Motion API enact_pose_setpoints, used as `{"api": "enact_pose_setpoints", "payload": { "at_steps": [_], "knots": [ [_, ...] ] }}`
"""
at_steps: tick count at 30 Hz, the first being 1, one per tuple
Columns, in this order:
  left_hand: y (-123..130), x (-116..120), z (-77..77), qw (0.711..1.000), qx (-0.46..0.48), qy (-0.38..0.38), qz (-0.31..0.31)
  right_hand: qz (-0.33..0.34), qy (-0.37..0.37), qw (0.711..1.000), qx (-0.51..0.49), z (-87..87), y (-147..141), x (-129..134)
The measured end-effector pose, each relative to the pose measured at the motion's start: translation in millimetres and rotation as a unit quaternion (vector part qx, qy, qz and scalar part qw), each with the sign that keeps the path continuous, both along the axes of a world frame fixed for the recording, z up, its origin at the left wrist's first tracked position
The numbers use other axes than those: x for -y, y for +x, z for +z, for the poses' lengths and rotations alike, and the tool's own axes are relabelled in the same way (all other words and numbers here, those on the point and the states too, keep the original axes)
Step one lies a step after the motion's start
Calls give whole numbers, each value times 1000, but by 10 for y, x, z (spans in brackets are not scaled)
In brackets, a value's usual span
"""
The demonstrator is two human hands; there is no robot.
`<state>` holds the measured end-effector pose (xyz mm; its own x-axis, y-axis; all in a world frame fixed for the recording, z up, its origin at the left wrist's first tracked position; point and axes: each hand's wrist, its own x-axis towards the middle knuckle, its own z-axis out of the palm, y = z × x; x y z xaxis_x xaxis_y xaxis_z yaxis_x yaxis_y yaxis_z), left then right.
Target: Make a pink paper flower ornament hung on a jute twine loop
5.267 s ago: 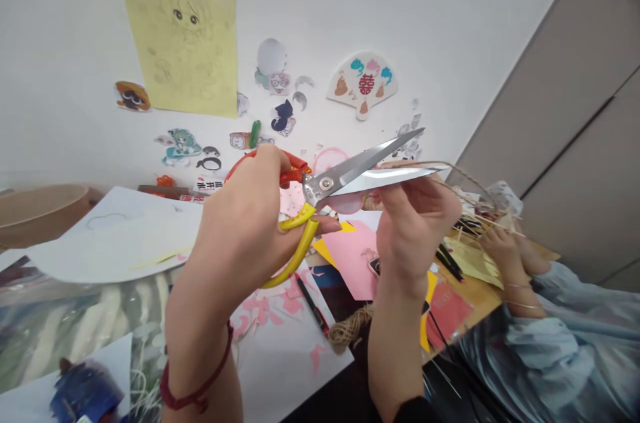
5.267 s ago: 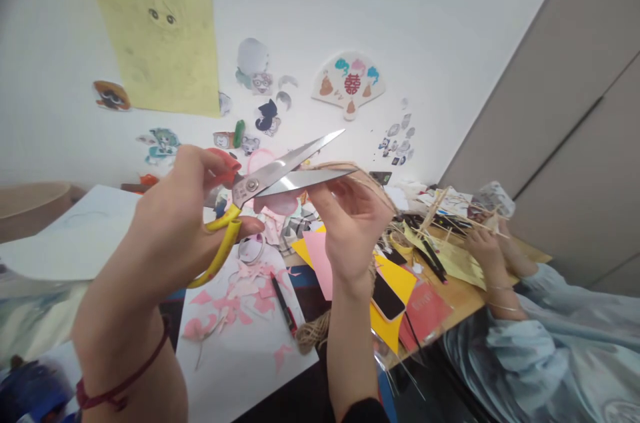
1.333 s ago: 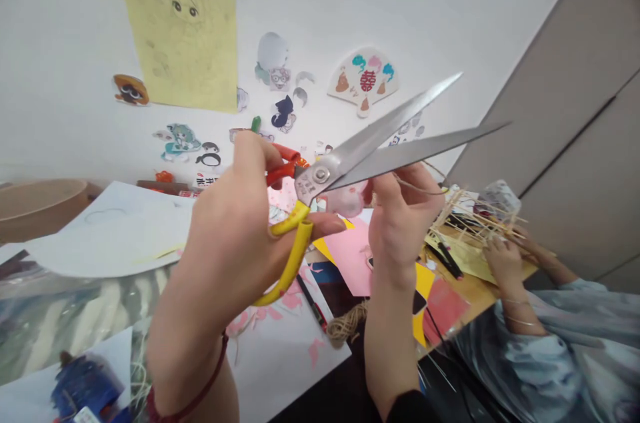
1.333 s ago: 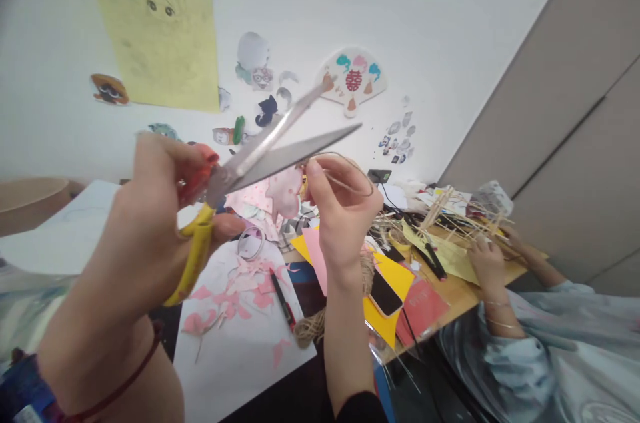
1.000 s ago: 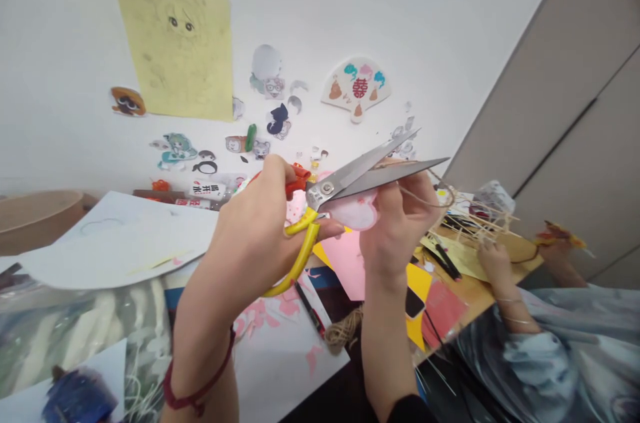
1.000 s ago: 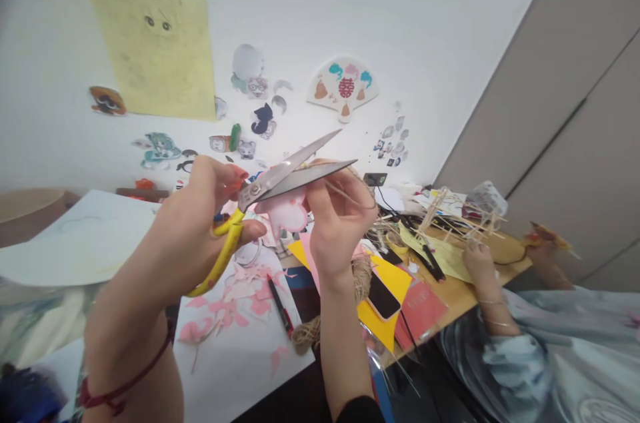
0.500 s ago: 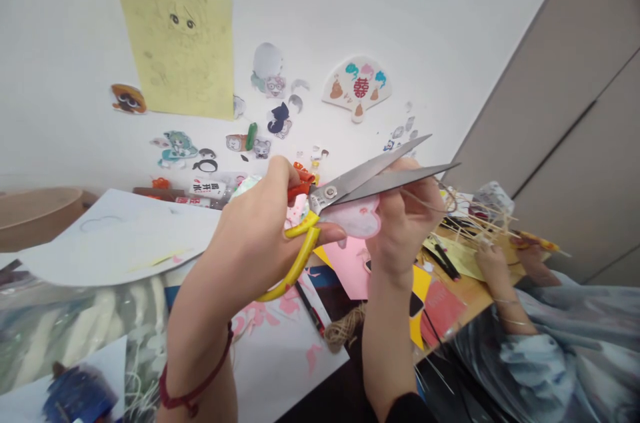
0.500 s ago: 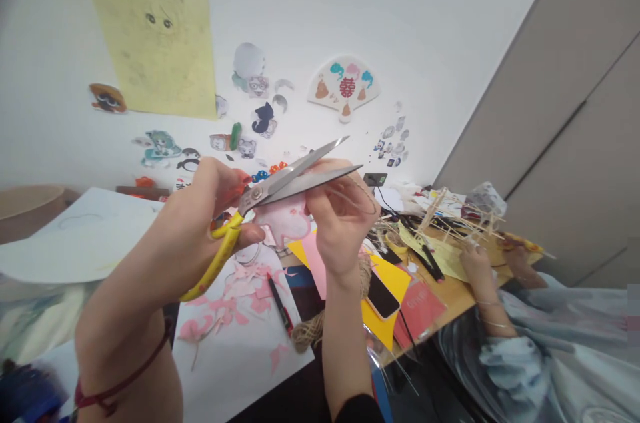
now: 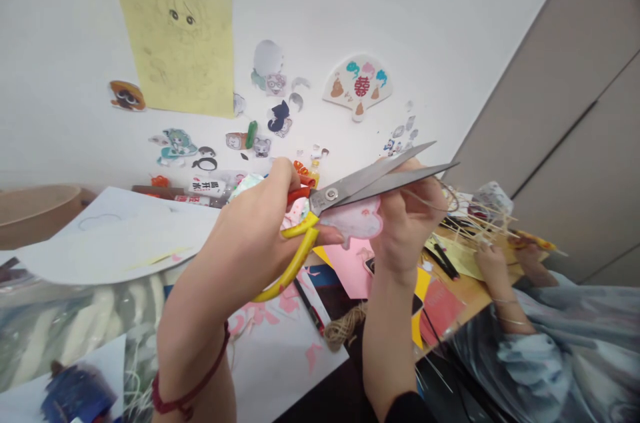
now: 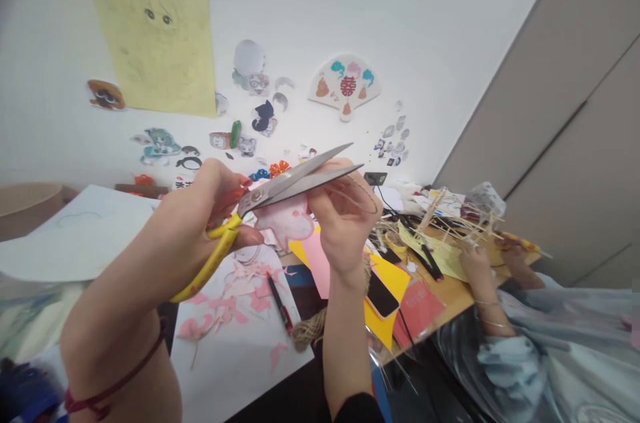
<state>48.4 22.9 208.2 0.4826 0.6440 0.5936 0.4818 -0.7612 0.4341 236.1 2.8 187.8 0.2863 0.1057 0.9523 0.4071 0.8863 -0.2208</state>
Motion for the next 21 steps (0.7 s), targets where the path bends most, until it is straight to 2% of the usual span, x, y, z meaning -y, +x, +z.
{"api": "enact_pose_setpoints", "payload": {
  "at_steps": [4,11,17,21],
  "knots": [
    [-12,-4,-8,1000,-1,5,-7,-18,4,1000,12,-12,51,-28],
    [-31,-23,-30,999,1,24,-25,12,24,999,19,-8,102,-53],
    [-46,-71,-47,999,21,19,-37,27,-10,1000,3,-15,84,-1],
    [-31,-115,-54,998,51,-20,-29,36,-44,998,12,17,46,13]
  ]
}}
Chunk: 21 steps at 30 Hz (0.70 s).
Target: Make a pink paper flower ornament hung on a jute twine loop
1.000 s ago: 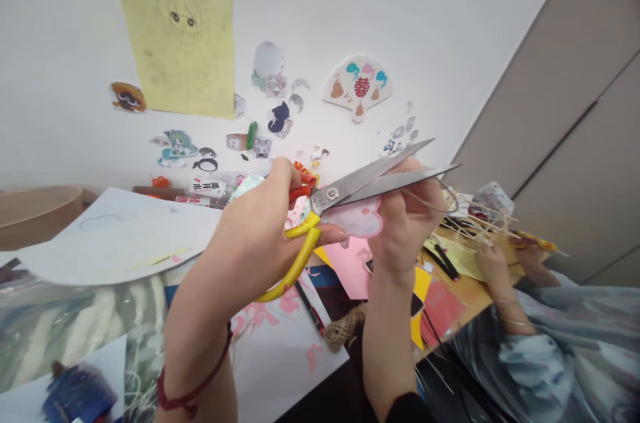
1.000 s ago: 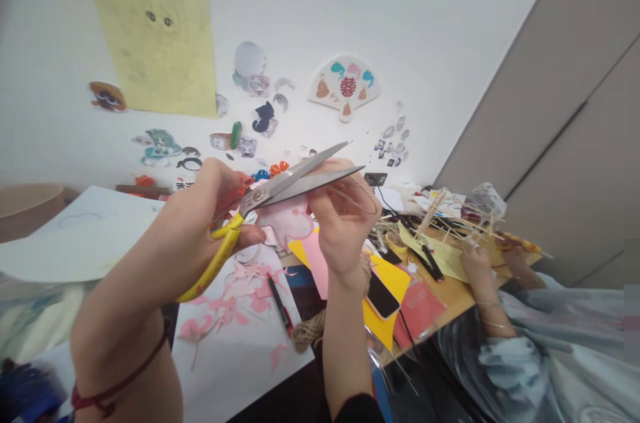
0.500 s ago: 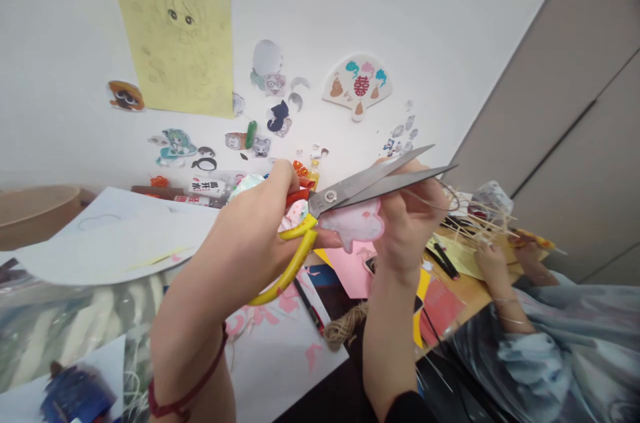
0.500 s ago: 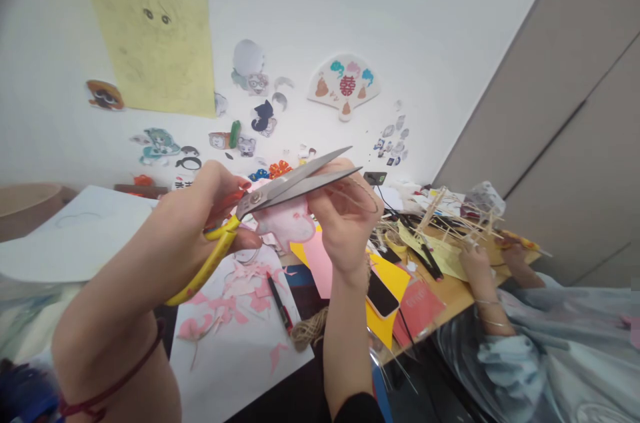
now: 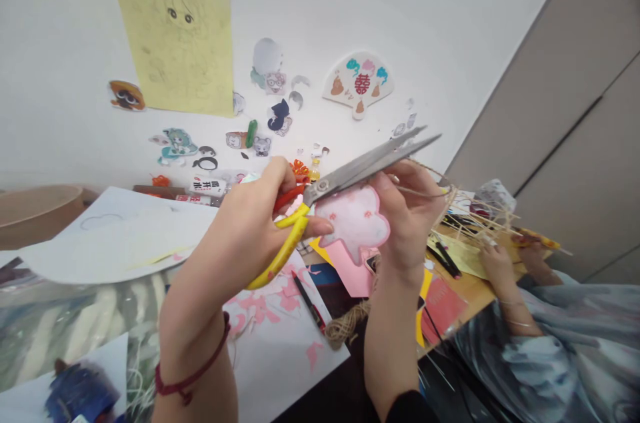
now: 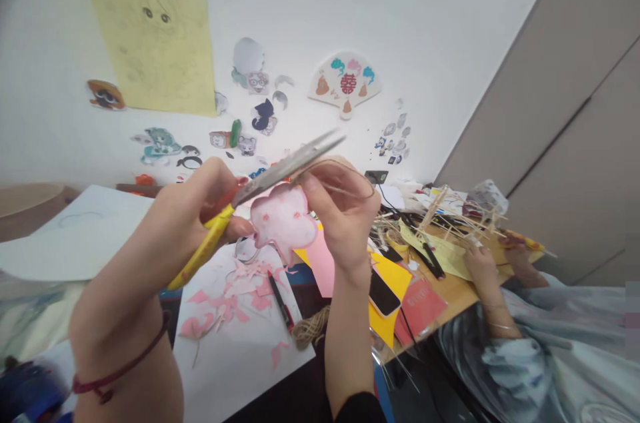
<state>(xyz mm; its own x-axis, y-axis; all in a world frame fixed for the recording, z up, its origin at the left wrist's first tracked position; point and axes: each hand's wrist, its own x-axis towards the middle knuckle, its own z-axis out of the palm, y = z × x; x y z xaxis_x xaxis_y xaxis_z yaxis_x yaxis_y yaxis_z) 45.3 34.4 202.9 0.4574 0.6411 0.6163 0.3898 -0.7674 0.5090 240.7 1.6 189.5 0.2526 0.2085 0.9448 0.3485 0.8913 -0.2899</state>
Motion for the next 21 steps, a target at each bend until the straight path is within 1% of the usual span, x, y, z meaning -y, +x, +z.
{"api": "enact_pose_setpoints", "payload": {
  "at_steps": [3,6,8,10,13,15,21],
  "knots": [
    [12,-43,-27,999,14,-28,26,-7,-11,1000,5,22,-11,-20],
    [19,-103,-62,999,-2,-42,33,1,-8,1000,5,22,-8,-47],
    [26,-148,-83,998,-17,-61,19,0,-7,1000,5,14,-8,-56],
    [39,-185,-98,996,-27,-79,-13,-3,-13,1000,1,5,-15,-56],
    [65,-214,-112,993,-18,-100,-64,-10,-26,1000,-9,-5,-35,-54],
    [84,-213,-112,990,-15,-108,-84,-17,-26,999,-10,-12,-45,-65],
    [110,-177,-76,993,-23,-84,-84,-13,-13,1000,-5,-39,-52,-135]
  ]
}}
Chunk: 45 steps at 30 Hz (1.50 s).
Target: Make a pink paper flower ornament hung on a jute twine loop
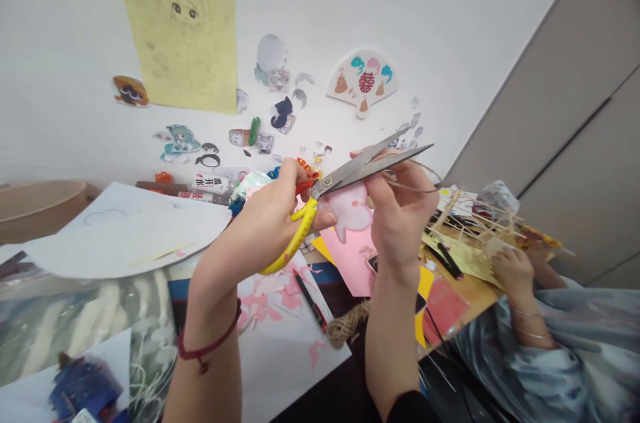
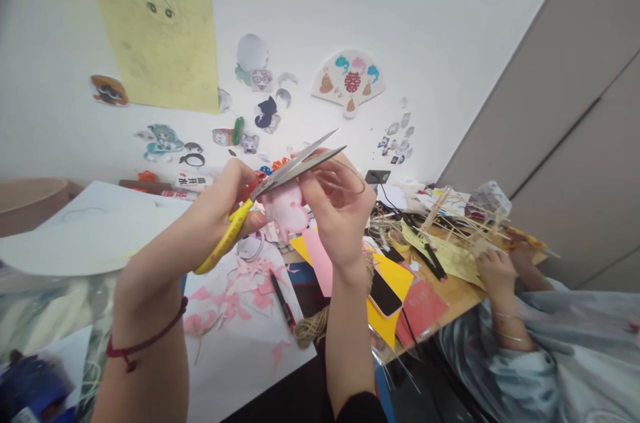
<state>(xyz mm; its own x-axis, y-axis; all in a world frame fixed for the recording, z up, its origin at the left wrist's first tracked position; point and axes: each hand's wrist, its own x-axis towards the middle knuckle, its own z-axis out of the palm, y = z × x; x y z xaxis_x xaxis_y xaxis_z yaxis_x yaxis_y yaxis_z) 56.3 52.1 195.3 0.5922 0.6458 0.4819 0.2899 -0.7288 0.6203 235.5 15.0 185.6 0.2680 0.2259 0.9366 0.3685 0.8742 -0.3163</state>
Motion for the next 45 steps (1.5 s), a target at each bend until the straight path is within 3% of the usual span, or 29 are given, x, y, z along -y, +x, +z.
{"api": "enact_pose_setpoints", "payload": {
  "at_steps": [27,34,45],
  "knots": [
    [-14,13,27,1000,11,-24,-6,-28,-12,999,18,15,-16,36],
    [-30,-30,-25,997,73,-29,-9,-37,-34,999,14,43,-30,51],
    [-32,-65,-32,999,5,-4,32,31,-63,997,33,-36,85,-100]
  ]
}}
